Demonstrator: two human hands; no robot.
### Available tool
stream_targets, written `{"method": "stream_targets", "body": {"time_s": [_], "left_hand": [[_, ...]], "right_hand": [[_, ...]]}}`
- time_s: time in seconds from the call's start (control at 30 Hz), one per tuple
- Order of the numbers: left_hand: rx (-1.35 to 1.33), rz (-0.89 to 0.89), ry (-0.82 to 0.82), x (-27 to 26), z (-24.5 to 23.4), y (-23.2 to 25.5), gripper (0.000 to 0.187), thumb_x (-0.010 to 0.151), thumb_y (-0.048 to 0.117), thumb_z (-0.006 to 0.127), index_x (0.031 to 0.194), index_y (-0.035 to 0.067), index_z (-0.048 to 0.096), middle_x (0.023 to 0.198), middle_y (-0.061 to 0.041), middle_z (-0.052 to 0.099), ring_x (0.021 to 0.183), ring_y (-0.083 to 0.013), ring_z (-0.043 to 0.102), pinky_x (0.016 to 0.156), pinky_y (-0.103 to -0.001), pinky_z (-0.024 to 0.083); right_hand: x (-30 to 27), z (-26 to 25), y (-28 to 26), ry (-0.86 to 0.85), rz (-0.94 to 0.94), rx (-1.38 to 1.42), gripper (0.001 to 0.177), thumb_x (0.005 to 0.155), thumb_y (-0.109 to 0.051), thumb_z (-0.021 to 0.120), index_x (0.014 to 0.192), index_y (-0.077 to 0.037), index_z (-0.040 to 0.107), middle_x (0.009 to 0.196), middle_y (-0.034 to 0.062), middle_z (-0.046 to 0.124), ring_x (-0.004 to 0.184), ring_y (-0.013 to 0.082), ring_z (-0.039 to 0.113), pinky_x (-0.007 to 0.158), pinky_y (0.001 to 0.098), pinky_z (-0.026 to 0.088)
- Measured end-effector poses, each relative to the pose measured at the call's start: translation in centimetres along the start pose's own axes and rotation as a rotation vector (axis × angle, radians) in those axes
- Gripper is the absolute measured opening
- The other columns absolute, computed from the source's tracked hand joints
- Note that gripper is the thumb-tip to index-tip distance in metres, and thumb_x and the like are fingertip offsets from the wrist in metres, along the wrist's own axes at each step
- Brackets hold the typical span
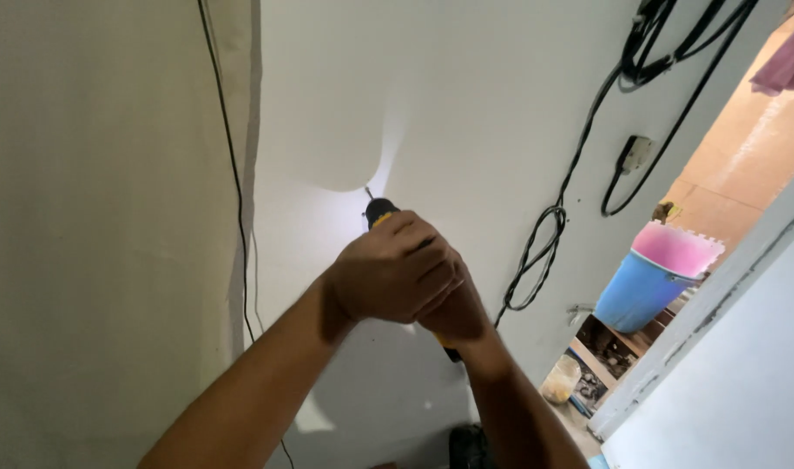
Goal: Installing a wooden shelf on a wall using a power drill, wall plugs, a hammer, and a screwdriver.
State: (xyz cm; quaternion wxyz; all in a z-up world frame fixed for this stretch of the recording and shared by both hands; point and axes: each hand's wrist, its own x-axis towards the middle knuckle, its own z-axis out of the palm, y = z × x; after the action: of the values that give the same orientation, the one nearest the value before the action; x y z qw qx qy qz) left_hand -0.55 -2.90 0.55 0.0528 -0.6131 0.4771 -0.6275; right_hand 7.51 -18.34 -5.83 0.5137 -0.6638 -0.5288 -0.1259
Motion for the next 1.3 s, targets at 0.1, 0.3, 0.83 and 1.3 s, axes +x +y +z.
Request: {"method": "stream_targets", "body": {"time_s": [0.1, 0.3, 0.83, 1.3], "left_hand": [[-0.011, 0.0, -0.029, -0.2, 0.1, 0.2, 0.014, 0.085, 0.021, 0.078, 0.086, 0.008, 0.074, 0.088, -0.004, 0.066, 0.087, -0.0208, 0.066, 0.083, -0.04, 0.057], [0.018, -0.015, 0.02, 0.5, 0.9, 0.2, 0.015, 0.085, 0.02, 0.078, 0.083, 0.007, 0.071, 0.088, -0.004, 0.064, 0.091, -0.0217, 0.064, 0.082, -0.039, 0.057], [-0.015, -0.021, 0.061, 0.0, 0.1, -0.3, 0.016, 0.086, 0.019, 0.078, 0.083, 0.005, 0.07, 0.09, -0.006, 0.064, 0.09, -0.0236, 0.062, 0.081, -0.04, 0.057], [-0.065, -0.052, 0.091, -0.5, -0.2, -0.1, 0.019, 0.091, 0.017, 0.078, 0.085, 0.003, 0.067, 0.089, -0.006, 0.062, 0.088, -0.0208, 0.063, 0.08, -0.037, 0.056]], "right_hand": [[0.3, 0.8, -0.8, 0.036, 0.022, 0.0, 0.045, 0.09, -0.003, 0.074, 0.131, -0.003, 0.054, 0.122, 0.0079, 0.066, 0.112, 0.0191, 0.067, 0.094, 0.032, 0.061], [0.2, 0.1, -2.3, 0.095, 0.08, -0.185, 0.048, 0.087, -0.006, 0.075, 0.13, -0.005, 0.055, 0.121, 0.0078, 0.066, 0.114, 0.0216, 0.065, 0.098, 0.034, 0.056], [0.8, 0.9, -3.1, 0.125, 0.072, -0.223, 0.043, 0.085, -0.003, 0.075, 0.123, -0.004, 0.054, 0.112, 0.0091, 0.065, 0.104, 0.0237, 0.066, 0.09, 0.0351, 0.058], [0.4, 1.2, -3.1, 0.09, -0.024, -0.003, 0.064, 0.074, 0.0, 0.078, 0.132, -0.006, 0.053, 0.12, 0.0066, 0.063, 0.112, 0.0204, 0.063, 0.097, 0.0326, 0.057]]}}
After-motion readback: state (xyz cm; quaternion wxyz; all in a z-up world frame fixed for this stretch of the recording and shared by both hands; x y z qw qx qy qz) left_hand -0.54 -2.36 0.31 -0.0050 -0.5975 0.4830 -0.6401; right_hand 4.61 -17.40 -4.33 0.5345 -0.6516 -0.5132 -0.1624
